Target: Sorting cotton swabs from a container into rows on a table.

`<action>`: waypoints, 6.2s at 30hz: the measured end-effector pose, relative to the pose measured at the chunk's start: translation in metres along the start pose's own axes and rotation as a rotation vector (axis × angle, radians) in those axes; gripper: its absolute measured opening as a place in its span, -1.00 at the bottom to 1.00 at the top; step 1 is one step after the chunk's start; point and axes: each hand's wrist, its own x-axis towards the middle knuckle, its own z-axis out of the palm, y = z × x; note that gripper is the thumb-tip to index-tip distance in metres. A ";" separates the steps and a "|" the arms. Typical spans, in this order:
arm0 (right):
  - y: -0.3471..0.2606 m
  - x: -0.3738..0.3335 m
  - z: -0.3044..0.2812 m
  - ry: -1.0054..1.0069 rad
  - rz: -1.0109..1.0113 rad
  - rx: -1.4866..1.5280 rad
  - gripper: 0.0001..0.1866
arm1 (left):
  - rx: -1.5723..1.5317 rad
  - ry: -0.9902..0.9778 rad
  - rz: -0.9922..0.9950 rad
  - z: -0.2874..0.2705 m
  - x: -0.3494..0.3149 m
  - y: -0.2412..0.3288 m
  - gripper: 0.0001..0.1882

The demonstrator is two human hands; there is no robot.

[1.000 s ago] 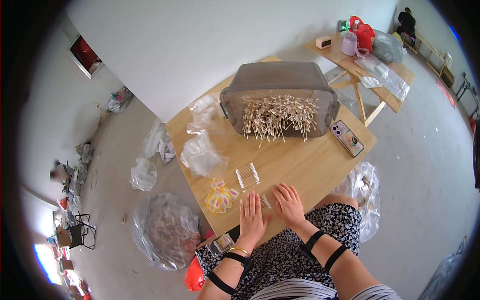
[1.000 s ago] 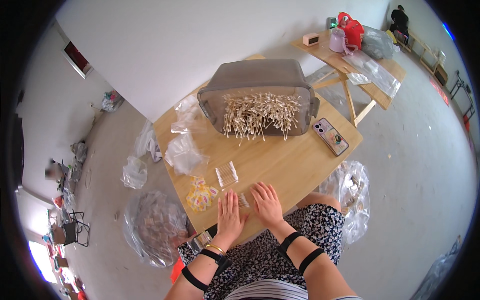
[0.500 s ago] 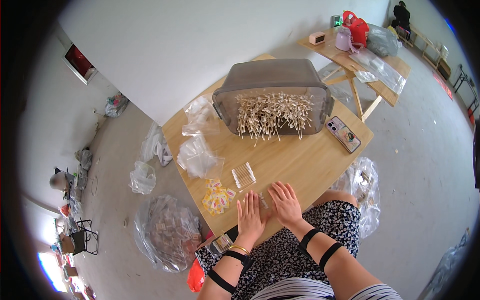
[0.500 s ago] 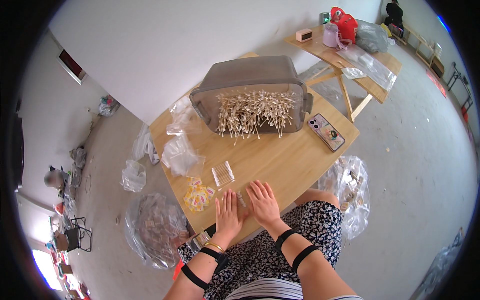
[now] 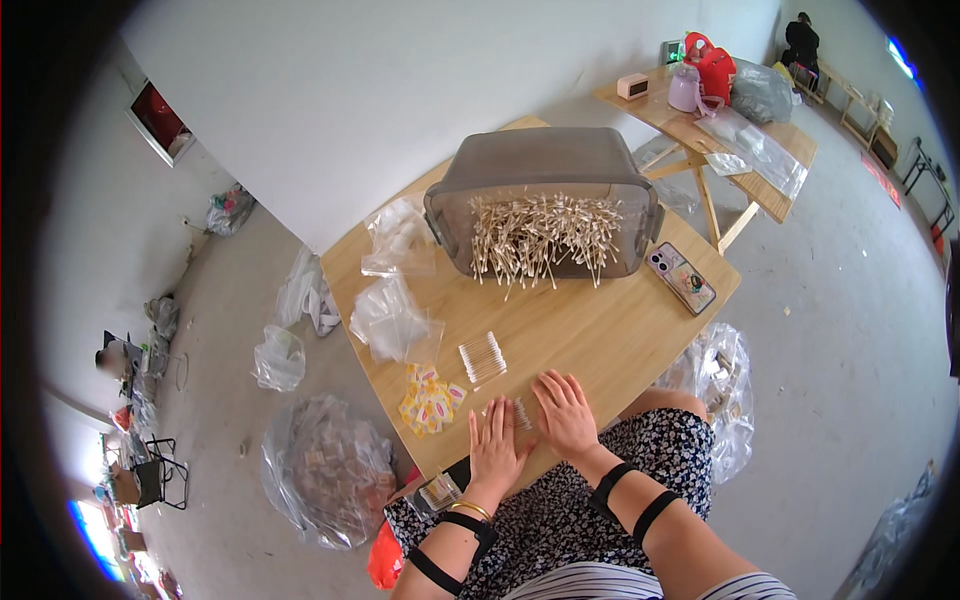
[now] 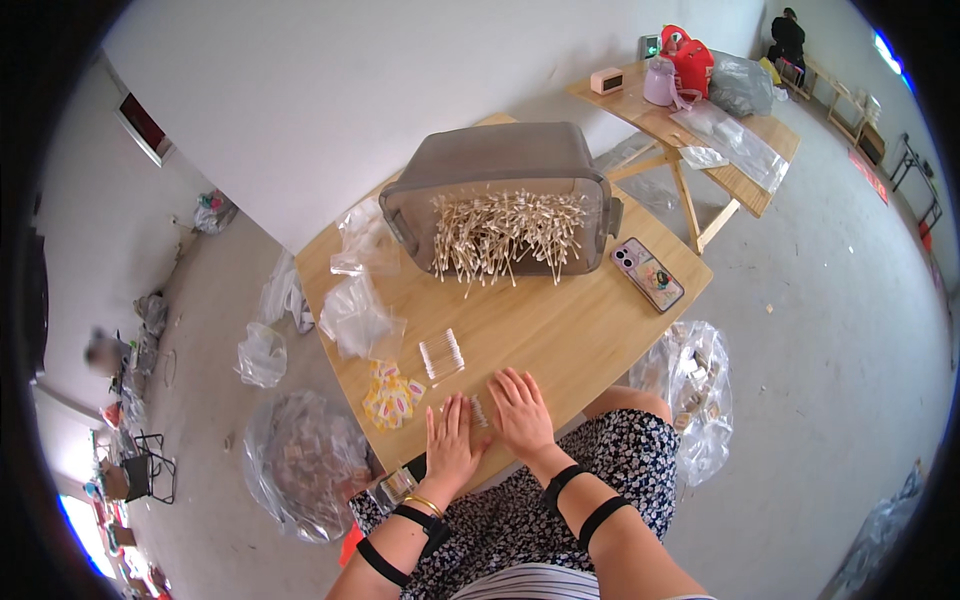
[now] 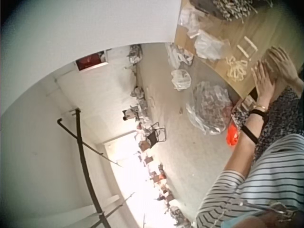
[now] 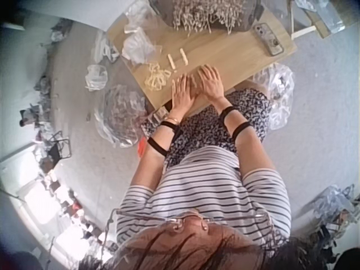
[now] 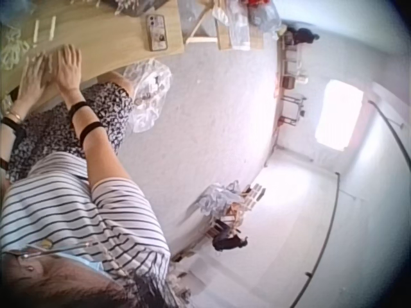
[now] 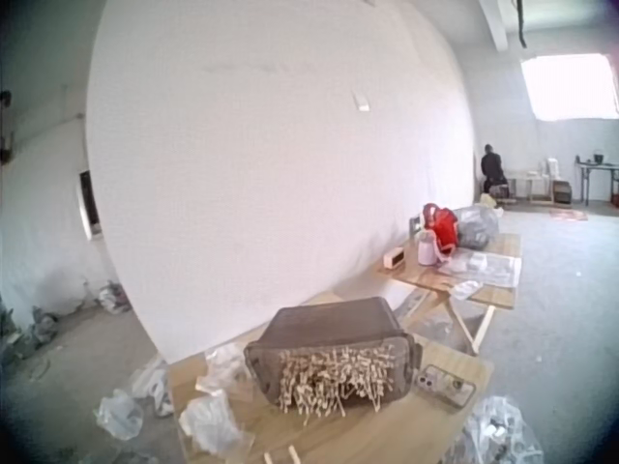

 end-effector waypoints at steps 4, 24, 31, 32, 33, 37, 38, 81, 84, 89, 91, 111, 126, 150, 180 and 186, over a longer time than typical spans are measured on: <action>-0.002 -0.002 -0.006 -0.054 -0.055 0.038 -0.38 | -0.044 -0.028 -0.019 -0.002 -0.001 -0.002 -0.11; -0.033 -0.007 0.019 -0.220 -0.165 -0.159 -0.08 | -0.178 0.003 -0.192 0.006 -0.020 -0.015 -0.06; -0.029 -0.005 0.021 -0.140 -0.193 -0.130 -0.05 | -0.183 0.026 -0.225 0.010 -0.026 -0.009 -0.02; -0.027 -0.005 0.018 -0.169 -0.182 -0.083 -0.05 | -0.162 0.017 -0.240 0.009 -0.025 -0.009 -0.02; -0.026 -0.004 0.015 -0.199 -0.170 -0.033 -0.04 | -0.164 0.021 -0.239 0.007 -0.027 -0.011 -0.02; -0.016 -0.010 -0.006 -0.183 -0.081 0.113 -0.08 | -0.171 0.045 -0.209 0.004 -0.034 -0.020 -0.08; -0.014 -0.012 -0.011 -0.156 -0.073 0.142 -0.14 | -0.183 0.065 -0.174 0.004 -0.036 -0.021 -0.11; -0.015 -0.017 -0.015 -0.143 -0.124 0.063 -0.24 | -0.344 0.261 -0.157 -0.006 -0.018 -0.036 -0.48; -0.025 -0.022 -0.012 -0.206 -0.119 0.001 -0.12 | -0.192 0.181 -0.218 0.008 -0.030 -0.026 -0.24; -0.030 -0.014 0.012 -0.208 -0.121 -0.087 -0.07 | -0.045 -0.007 -0.236 0.009 -0.019 -0.012 -0.03; -0.036 -0.012 0.016 -0.240 -0.172 -0.169 -0.06 | -0.174 0.049 -0.213 0.012 -0.019 -0.012 -0.02; -0.092 -0.048 0.027 -0.390 -0.374 -0.288 -0.03 | -1.044 0.537 -0.990 0.045 -0.168 -0.110 -0.47; -0.109 -0.051 0.032 -0.393 -0.402 -0.281 -0.03 | -0.746 0.624 -1.132 0.061 -0.137 -0.097 -0.23; -0.153 -0.055 0.057 -0.420 -0.411 -0.208 0.09 | -0.920 0.673 -0.913 0.047 -0.141 -0.102 -0.48; -0.037 0.089 0.034 0.041 -0.121 0.170 -0.81 | -0.746 0.407 -0.308 -0.038 -0.099 -0.032 -0.79; -0.037 0.093 0.033 0.017 -0.169 0.136 -0.91 | -0.762 0.333 -0.323 -0.040 -0.096 -0.027 -0.80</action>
